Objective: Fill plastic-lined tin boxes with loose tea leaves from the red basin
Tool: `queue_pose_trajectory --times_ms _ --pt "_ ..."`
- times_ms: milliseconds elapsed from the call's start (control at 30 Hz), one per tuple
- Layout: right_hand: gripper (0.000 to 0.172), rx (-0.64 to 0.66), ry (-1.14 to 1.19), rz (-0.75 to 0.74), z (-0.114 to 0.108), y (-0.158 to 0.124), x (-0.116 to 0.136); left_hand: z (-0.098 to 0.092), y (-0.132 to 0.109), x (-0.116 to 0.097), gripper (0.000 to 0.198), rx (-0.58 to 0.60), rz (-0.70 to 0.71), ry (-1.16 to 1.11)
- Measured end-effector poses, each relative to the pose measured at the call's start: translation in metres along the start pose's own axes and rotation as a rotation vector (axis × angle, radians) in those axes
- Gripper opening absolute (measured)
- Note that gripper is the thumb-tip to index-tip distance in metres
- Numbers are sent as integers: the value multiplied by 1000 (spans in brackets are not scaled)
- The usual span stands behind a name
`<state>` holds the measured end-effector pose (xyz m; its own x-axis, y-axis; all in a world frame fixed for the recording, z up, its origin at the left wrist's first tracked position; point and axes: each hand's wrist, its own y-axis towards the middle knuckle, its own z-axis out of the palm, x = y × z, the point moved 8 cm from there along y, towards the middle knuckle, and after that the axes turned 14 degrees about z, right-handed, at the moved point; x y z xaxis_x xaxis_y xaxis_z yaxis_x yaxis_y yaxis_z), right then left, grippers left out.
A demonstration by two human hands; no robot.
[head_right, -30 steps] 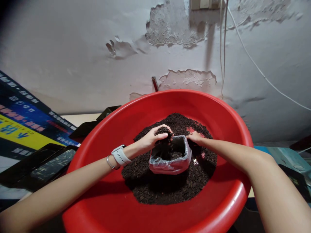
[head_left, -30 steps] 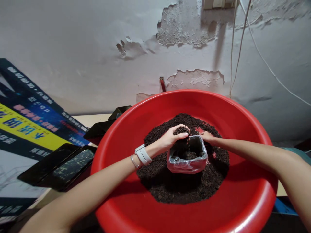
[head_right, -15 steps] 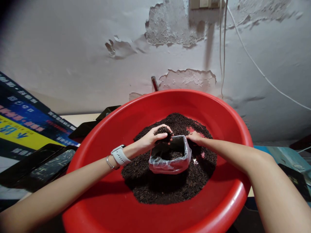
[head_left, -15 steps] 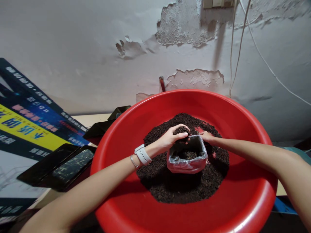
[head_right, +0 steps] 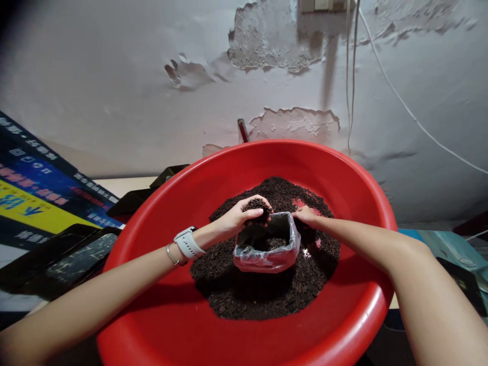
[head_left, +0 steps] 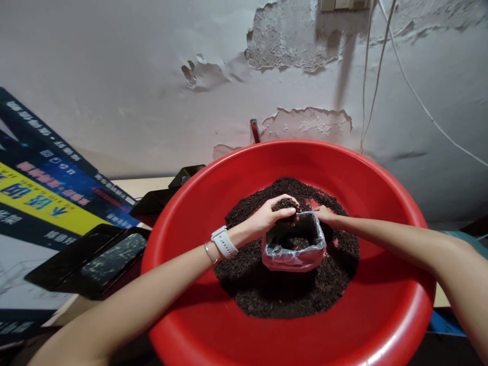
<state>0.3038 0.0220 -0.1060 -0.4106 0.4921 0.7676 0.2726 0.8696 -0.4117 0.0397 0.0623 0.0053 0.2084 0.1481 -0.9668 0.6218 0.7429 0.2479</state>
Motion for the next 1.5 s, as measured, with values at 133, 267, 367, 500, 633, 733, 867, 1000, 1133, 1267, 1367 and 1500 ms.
queue_pose_trajectory --times_ms 133,267,367,500,633,733,867,1000,1133,1267,1367,1500 --pt "38 29 -13 -10 5 2 8 0 0 2 34 0 -6 -7" --pt "38 34 -36 -3 -3 -6 4 -1 0 2 32 3 4 -3" --pt "39 29 -54 8 -6 -8 -2 0 0 1 31 6 3 1" --pt "40 6 -67 24 8 11 1 1 0 0 29 11 12 11" --pt "36 -11 -77 31 44 44 27 0 1 0 30 8 12 0" --pt "28 -30 -113 85 70 67 46 0 1 0 30 2 16 5" --pt "23 -14 -119 97 85 86 51 1 1 -3 27 -3 34 18" --pt "23 -36 -105 70 82 95 43 3 1 -1 28 10 11 -45" --pt "26 4 -166 45 87 95 44 2 2 0 29 15 17 -48" --pt "28 100 -192 78 95 86 49 2 2 3 28 16 13 -65" --pt "31 128 -194 90 97 79 53 2 1 4 28 10 -7 -87" --pt "33 133 -188 107 97 74 55 2 0 4 27 10 -13 -103"
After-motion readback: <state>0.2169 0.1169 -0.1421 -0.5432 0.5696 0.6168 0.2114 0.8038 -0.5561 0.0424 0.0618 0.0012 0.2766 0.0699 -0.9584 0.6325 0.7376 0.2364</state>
